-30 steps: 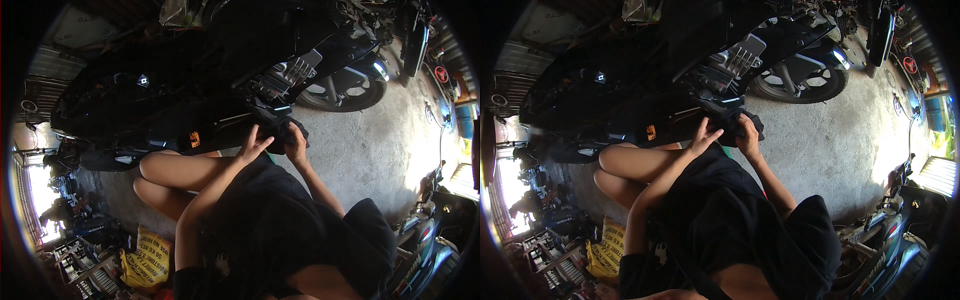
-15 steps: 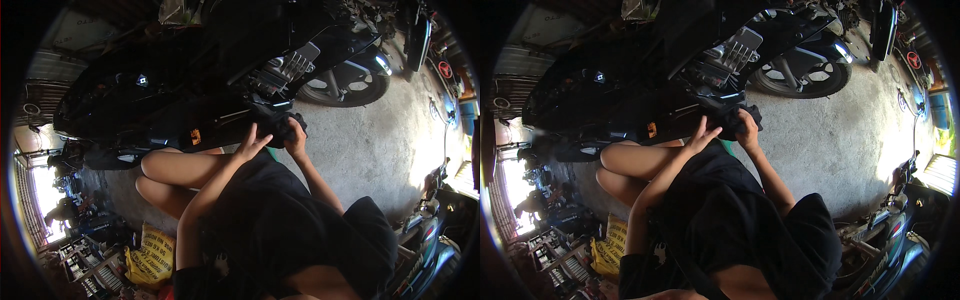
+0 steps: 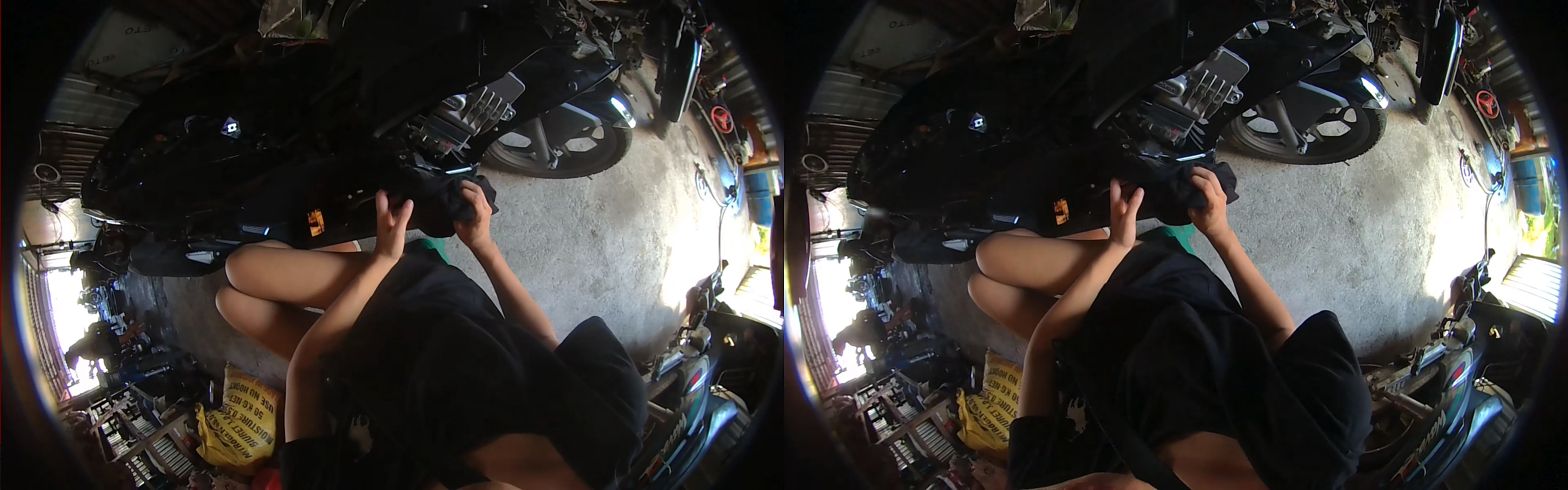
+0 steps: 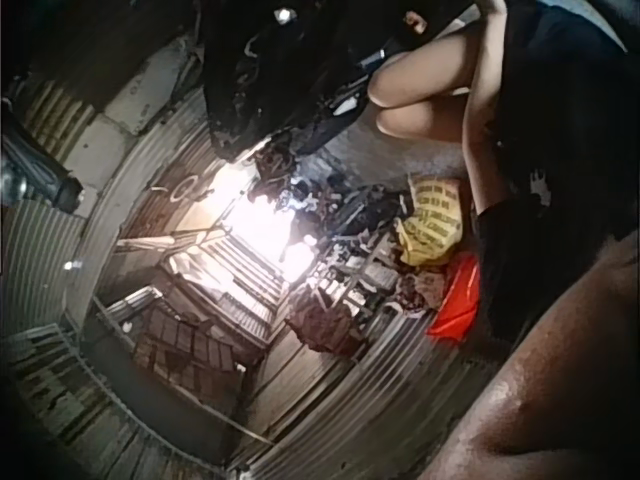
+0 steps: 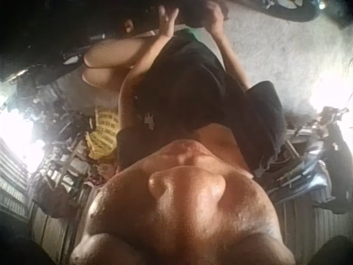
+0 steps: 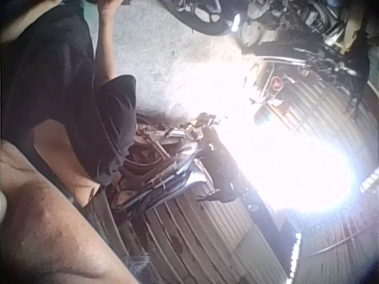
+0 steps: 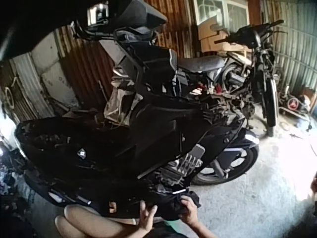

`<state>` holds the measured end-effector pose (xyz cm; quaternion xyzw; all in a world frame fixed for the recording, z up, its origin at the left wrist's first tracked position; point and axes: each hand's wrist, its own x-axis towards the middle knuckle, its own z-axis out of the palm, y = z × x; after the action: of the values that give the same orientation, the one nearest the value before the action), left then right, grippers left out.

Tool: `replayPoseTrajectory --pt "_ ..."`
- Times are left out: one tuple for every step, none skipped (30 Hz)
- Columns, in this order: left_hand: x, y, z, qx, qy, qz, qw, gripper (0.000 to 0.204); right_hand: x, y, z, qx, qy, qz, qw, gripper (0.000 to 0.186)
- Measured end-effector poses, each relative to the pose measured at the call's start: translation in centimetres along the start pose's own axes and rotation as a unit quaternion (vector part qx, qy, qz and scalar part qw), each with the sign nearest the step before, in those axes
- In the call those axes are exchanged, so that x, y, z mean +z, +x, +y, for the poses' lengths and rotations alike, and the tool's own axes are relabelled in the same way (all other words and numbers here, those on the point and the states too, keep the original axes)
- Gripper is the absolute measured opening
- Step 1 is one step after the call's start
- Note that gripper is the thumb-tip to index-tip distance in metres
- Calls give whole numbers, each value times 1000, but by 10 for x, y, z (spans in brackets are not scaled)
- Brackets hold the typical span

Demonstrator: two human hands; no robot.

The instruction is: The person unfastens parts on a motorcycle using an Allen key and an open-ended wrench, then wipes down the motorcycle body with a cloth.

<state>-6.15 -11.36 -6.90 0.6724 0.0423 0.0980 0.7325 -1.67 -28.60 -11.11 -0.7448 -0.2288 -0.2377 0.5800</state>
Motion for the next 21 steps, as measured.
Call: replayPoseTrajectory --pt "-2 -1 -5 0 0 3 1000 37 0 -7 6 23 -4 8 1000 50" --pt "-6 1 -9 -37 16 22 999 35 0 -14 13 22 -4 8 1000 50" --pt "-9 1 -13 -73 32 42 996 33 -3 -23 18 92 -2 27 995 49" --pt "-10 2 -15 -71 31 40 996 33 -7 -28 21 161 0 47 986 48" --pt "-11 2 -17 -97 42 39 994 30 -12 -32 23 195 5 51 980 47" --pt "-12 3 -19 -123 52 37 990 27 -17 -32 28 219 24 49 974 48" --pt "-11 2 -20 -175 29 26 984 25 -19 -27 26 242 58 43 968 48" --pt "-11 2 -20 -173 28 25 984 25 -22 -21 23 265 91 36 959 48" --pt "-13 1 -21 -193 1 22 981 25 -23 -19 18 263 90 35 960 48" --pt "-14 3 -21 -214 -25 19 976 25 -20 -9 3 245 73 28 966 48" --pt "-15 5 -20 -206 -13 20 978 30 -17 -1 -9 228 56 21 972 48" --pt "-15 6 -19 -206 -14 19 978 30 -13 7 -13 166 12 2 986 50" --pt "-7 8 -9 -207 -24 38 977 33 -10 16 -22 130 11 19 991 50" --pt "-9 5 0 -204 -32 67 976 35 -2 28 -32 90 19 29 995 50" --pt "-19 5 -17 -173 -77 44 981 45 2 33 -35 77 15 32 996 49" --pt "-16 5 -14 -175 -77 44 981 45 2 30 -28 79 14 32 996 49" --pt "-9 5 -9 -179 -39 49 982 46 2 21 -15 69 25 58 996 49" --pt "-4 5 -5 -182 0 54 982 47 2 12 -3 58 36 83 994 49" --pt "-7 3 -8 -181 2 59 982 47 7 4 5 70 18 112 991 51" --pt "-10 4 -16 -104 107 18 989 44 9 -8 16 109 20 123 986 54" --pt "-14 3 -22 -25 211 -24 977 42 5 -19 27 190 60 108 974 54"
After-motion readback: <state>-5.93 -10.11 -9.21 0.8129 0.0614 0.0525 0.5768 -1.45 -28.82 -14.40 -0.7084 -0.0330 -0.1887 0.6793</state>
